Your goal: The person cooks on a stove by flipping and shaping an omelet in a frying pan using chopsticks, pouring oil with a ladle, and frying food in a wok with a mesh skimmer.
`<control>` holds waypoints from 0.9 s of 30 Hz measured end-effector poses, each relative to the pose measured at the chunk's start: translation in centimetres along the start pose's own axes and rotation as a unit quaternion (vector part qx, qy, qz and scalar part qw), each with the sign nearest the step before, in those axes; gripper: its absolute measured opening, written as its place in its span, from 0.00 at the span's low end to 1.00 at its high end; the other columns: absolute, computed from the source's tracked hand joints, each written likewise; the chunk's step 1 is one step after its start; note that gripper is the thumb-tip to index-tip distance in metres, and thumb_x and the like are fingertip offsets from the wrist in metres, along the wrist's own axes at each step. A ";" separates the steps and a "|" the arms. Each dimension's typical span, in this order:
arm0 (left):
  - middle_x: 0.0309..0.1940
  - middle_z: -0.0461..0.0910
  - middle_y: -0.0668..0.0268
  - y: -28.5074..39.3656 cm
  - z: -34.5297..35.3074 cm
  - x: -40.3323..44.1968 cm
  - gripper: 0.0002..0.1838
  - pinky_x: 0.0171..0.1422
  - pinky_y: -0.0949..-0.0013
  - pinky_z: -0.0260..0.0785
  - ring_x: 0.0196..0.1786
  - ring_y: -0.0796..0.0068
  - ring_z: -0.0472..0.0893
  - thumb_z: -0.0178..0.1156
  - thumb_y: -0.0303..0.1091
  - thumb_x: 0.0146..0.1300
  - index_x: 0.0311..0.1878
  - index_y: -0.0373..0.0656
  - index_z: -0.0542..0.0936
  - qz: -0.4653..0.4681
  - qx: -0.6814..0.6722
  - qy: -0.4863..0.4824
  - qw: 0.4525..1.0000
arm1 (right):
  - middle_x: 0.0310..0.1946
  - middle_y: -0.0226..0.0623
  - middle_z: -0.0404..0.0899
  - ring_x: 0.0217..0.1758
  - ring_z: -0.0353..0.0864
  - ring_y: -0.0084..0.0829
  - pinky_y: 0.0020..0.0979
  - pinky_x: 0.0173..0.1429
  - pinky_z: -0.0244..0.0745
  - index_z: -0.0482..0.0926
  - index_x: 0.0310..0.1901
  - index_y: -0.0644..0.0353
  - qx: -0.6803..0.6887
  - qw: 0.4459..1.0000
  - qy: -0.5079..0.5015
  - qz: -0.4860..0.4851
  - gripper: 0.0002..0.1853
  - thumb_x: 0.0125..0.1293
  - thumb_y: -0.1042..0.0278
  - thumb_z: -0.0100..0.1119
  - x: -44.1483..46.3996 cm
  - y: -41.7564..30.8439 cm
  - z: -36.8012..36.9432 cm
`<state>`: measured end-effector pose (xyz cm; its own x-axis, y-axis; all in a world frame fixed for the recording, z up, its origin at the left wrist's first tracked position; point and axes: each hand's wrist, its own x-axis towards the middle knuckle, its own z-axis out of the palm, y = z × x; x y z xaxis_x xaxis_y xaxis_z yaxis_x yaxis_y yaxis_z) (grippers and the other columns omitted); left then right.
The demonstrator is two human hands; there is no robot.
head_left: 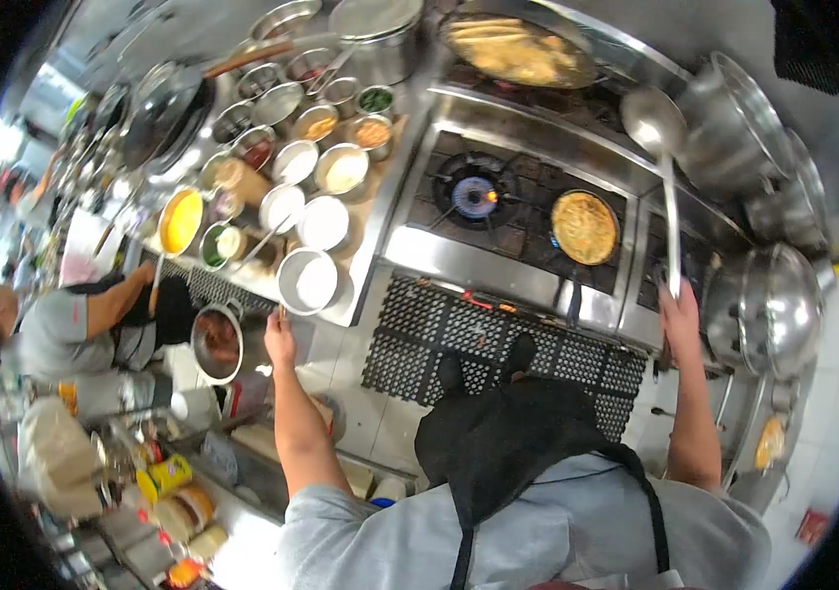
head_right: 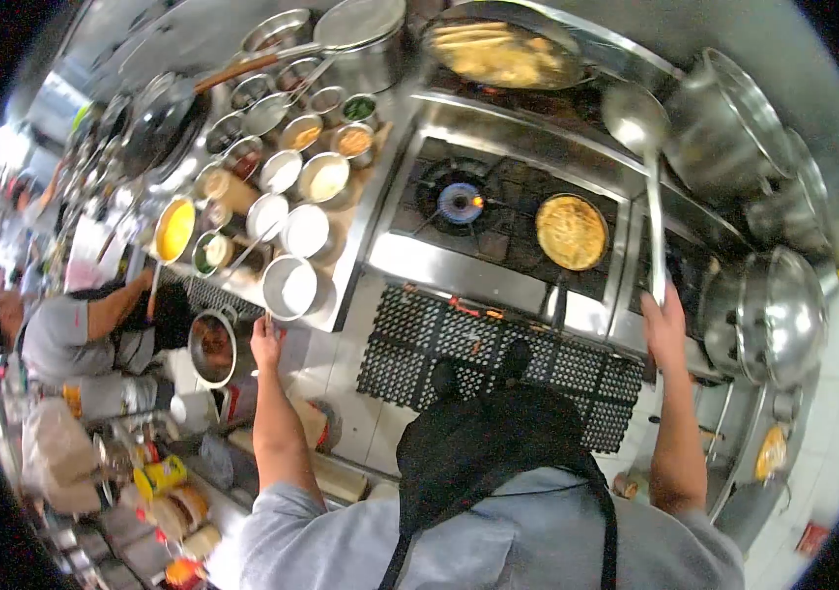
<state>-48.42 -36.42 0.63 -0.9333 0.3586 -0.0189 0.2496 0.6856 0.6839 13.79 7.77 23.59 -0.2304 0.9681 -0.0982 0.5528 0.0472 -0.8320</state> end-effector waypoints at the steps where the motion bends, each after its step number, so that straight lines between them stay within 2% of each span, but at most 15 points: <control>1: 0.44 0.82 0.47 -1.6 1.5 2.0 0.15 0.51 0.57 0.72 0.45 0.50 0.82 0.52 0.36 0.69 0.53 0.38 0.79 -0.020 -0.010 0.000 1.000 | 0.22 0.25 0.67 0.16 0.63 0.17 0.24 0.19 0.58 0.70 0.54 0.61 0.065 0.996 -0.042 0.048 0.15 0.69 0.66 0.55 0.2 -6.9 1.8; 2: 0.42 0.82 0.48 -1.6 2.3 3.2 0.16 0.51 0.56 0.72 0.46 0.50 0.81 0.54 0.34 0.67 0.54 0.39 0.79 -0.024 0.007 -0.007 1.000 | 0.22 0.24 0.67 0.12 0.60 0.15 0.22 0.13 0.54 0.70 0.54 0.59 0.124 0.990 -0.056 0.043 0.15 0.70 0.66 0.55 2.2 -8.6 3.4; 3: 0.42 0.82 0.48 -0.3 2.6 3.7 0.17 0.52 0.56 0.71 0.47 0.50 0.80 0.55 0.34 0.65 0.55 0.39 0.78 0.000 0.050 0.001 0.999 | 0.22 0.24 0.67 0.12 0.61 0.16 0.22 0.13 0.54 0.71 0.52 0.60 0.115 0.989 -0.067 0.071 0.13 0.69 0.66 0.55 3.6 -12.2 5.1; 5: 0.45 0.78 0.47 0.9 2.9 4.3 0.23 0.56 0.54 0.69 0.50 0.48 0.78 0.59 0.34 0.60 0.60 0.42 0.76 0.044 0.085 0.017 0.995 | 0.22 0.25 0.68 0.12 0.61 0.19 0.25 0.14 0.56 0.72 0.45 0.62 0.105 0.990 -0.087 0.020 0.09 0.68 0.67 0.54 7.7 -14.9 8.5; 6: 0.47 0.78 0.46 1.0 3.0 4.3 0.24 0.57 0.54 0.69 0.50 0.47 0.78 0.59 0.35 0.60 0.61 0.43 0.75 0.038 0.083 0.017 0.996 | 0.22 0.29 0.69 0.13 0.65 0.24 0.30 0.17 0.61 0.73 0.42 0.63 0.025 0.996 -0.078 -0.044 0.10 0.67 0.65 0.55 11.3 -14.1 10.0; 7: 0.48 0.77 0.46 1.2 3.0 4.3 0.26 0.57 0.54 0.68 0.51 0.47 0.77 0.60 0.35 0.60 0.63 0.44 0.73 0.030 0.079 0.018 0.996 | 0.22 0.33 0.71 0.16 0.70 0.29 0.36 0.20 0.66 0.74 0.39 0.65 -0.013 0.997 -0.069 -0.021 0.12 0.65 0.63 0.57 12.4 -16.0 11.4; 8: 0.50 0.76 0.45 1.9 2.6 4.1 0.27 0.58 0.54 0.68 0.52 0.46 0.77 0.60 0.36 0.60 0.64 0.45 0.72 0.021 0.076 0.021 0.997 | 0.22 0.38 0.73 0.17 0.73 0.30 0.37 0.22 0.68 0.73 0.39 0.66 -0.064 0.993 -0.075 -0.067 0.13 0.65 0.62 0.57 14.8 -16.2 12.5; 9: 0.52 0.74 0.44 3.8 1.6 3.5 0.28 0.60 0.54 0.67 0.54 0.44 0.75 0.59 0.38 0.63 0.66 0.43 0.70 -0.030 0.061 -0.006 0.998 | 0.21 0.39 0.74 0.15 0.72 0.32 0.37 0.20 0.68 0.74 0.38 0.68 -0.065 0.995 -0.064 -0.043 0.13 0.65 0.64 0.57 15.5 -17.9 13.7; 13: 0.57 0.70 0.43 3.0 -0.6 2.9 0.29 0.62 0.54 0.66 0.58 0.44 0.72 0.58 0.42 0.65 0.65 0.36 0.69 0.002 0.036 0.074 0.997 | 0.20 0.41 0.73 0.14 0.72 0.35 0.38 0.19 0.67 0.74 0.34 0.72 -0.141 0.987 -0.078 -0.023 0.13 0.65 0.67 0.58 18.6 -20.4 16.6; 14: 0.58 0.69 0.44 2.9 -1.5 2.6 0.28 0.64 0.54 0.65 0.59 0.44 0.72 0.59 0.43 0.66 0.65 0.37 0.70 0.017 0.037 0.096 0.995 | 0.19 0.41 0.73 0.14 0.72 0.35 0.39 0.19 0.67 0.73 0.33 0.72 -0.148 0.985 -0.085 -0.015 0.13 0.65 0.67 0.58 19.3 -20.6 17.1; 16: 0.59 0.68 0.44 3.5 -3.8 1.4 0.28 0.64 0.55 0.64 0.60 0.44 0.72 0.59 0.43 0.66 0.64 0.36 0.70 -0.010 0.016 0.118 0.993 | 0.19 0.41 0.72 0.14 0.71 0.35 0.39 0.19 0.67 0.73 0.32 0.72 -0.158 0.982 -0.102 0.003 0.14 0.66 0.67 0.59 19.6 -21.3 17.8; 18: 0.60 0.67 0.46 0.6 -4.9 1.1 0.28 0.64 0.54 0.64 0.60 0.45 0.71 0.59 0.44 0.66 0.64 0.37 0.70 0.006 0.050 0.146 0.988 | 0.19 0.40 0.71 0.14 0.70 0.33 0.38 0.18 0.66 0.72 0.30 0.71 -0.162 0.979 -0.119 0.024 0.15 0.67 0.66 0.58 19.4 -22.5 18.0; 27: 0.63 0.65 0.48 -3.5 -7.9 -7.2 0.28 0.65 0.53 0.63 0.63 0.46 0.69 0.59 0.40 0.65 0.65 0.38 0.69 -0.072 0.069 0.196 0.976 | 0.19 0.31 0.68 0.15 0.66 0.23 0.30 0.18 0.64 0.70 0.27 0.62 0.061 0.978 -0.155 0.125 0.14 0.72 0.67 0.54 20.3 -23.2 15.6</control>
<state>-44.60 -46.44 4.09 -0.9815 0.0005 0.1914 0.1155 0.7989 0.5903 -16.20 22.52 32.42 -0.3424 0.8241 -0.4513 0.5267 -0.2294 -0.8185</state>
